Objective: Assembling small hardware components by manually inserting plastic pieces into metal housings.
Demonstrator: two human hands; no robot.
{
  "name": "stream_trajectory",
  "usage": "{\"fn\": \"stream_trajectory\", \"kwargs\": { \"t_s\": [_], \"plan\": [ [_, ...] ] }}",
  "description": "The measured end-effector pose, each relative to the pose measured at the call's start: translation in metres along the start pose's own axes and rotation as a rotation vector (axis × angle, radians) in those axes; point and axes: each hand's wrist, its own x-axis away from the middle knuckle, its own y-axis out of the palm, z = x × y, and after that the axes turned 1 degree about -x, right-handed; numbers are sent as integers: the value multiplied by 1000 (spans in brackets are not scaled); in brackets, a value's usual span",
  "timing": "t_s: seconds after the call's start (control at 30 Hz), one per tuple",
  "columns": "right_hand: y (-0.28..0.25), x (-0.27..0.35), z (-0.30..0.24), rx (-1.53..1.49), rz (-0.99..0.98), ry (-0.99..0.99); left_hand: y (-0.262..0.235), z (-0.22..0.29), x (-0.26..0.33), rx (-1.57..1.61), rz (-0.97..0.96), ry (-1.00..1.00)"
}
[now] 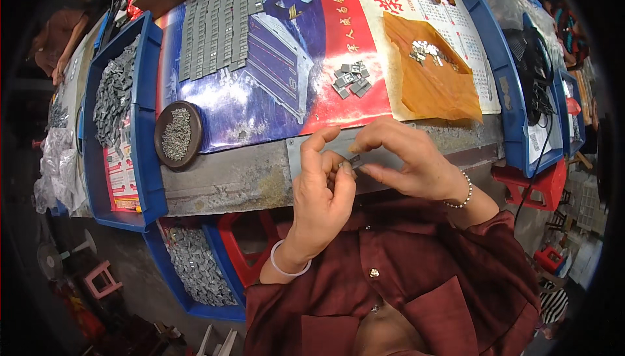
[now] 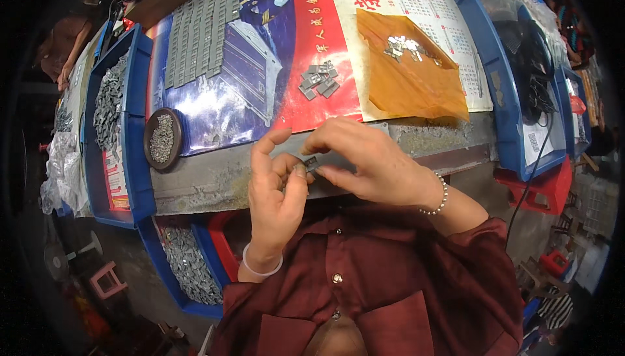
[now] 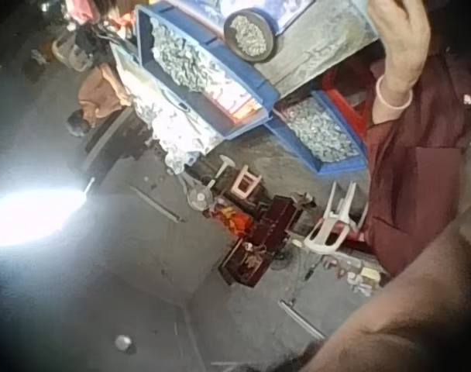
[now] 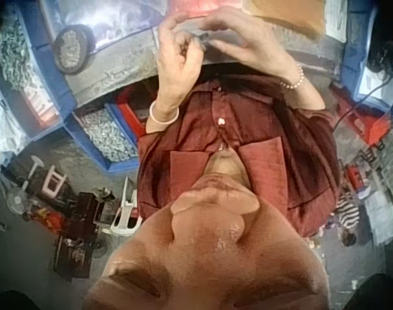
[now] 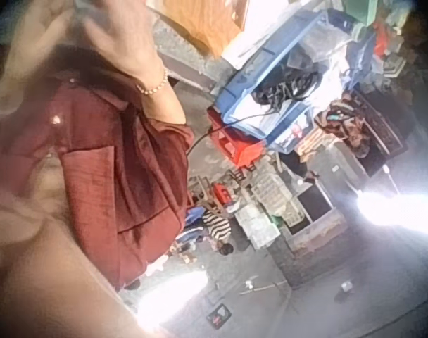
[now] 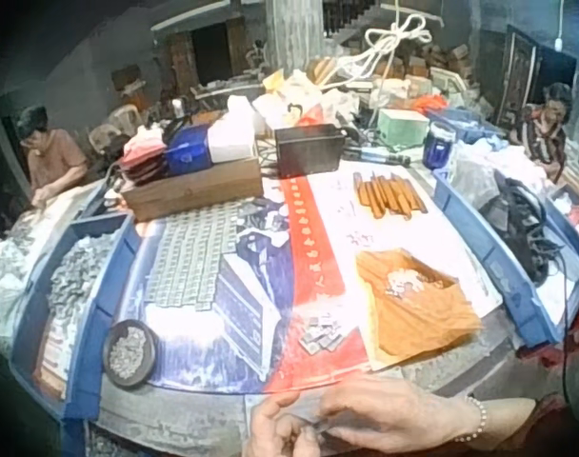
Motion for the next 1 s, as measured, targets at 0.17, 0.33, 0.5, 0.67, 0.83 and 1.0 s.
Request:
{"fn": "stream_trajectory", "kwargs": {
  "t_s": [0.17,0.33,0.5,0.67,0.83,1.0],
  "plan": [
    [-3,-12,-10,139,-126,-104,-8,-3,-1,12,-30,19],
    [-11,-43,-16,288,-135,-173,-22,-1,-3,212,3,-15],
    [-13,-116,25,256,27,-136,-30,-12,-4,148,234,166],
    [-3,-191,89,413,154,-61,-28,-38,-2,-97,374,294],
    [9,-226,110,549,182,-68,-27,-43,1,-41,395,274],
    [14,-238,115,528,170,-97,-30,-48,-2,-56,420,310]
  ]
}}
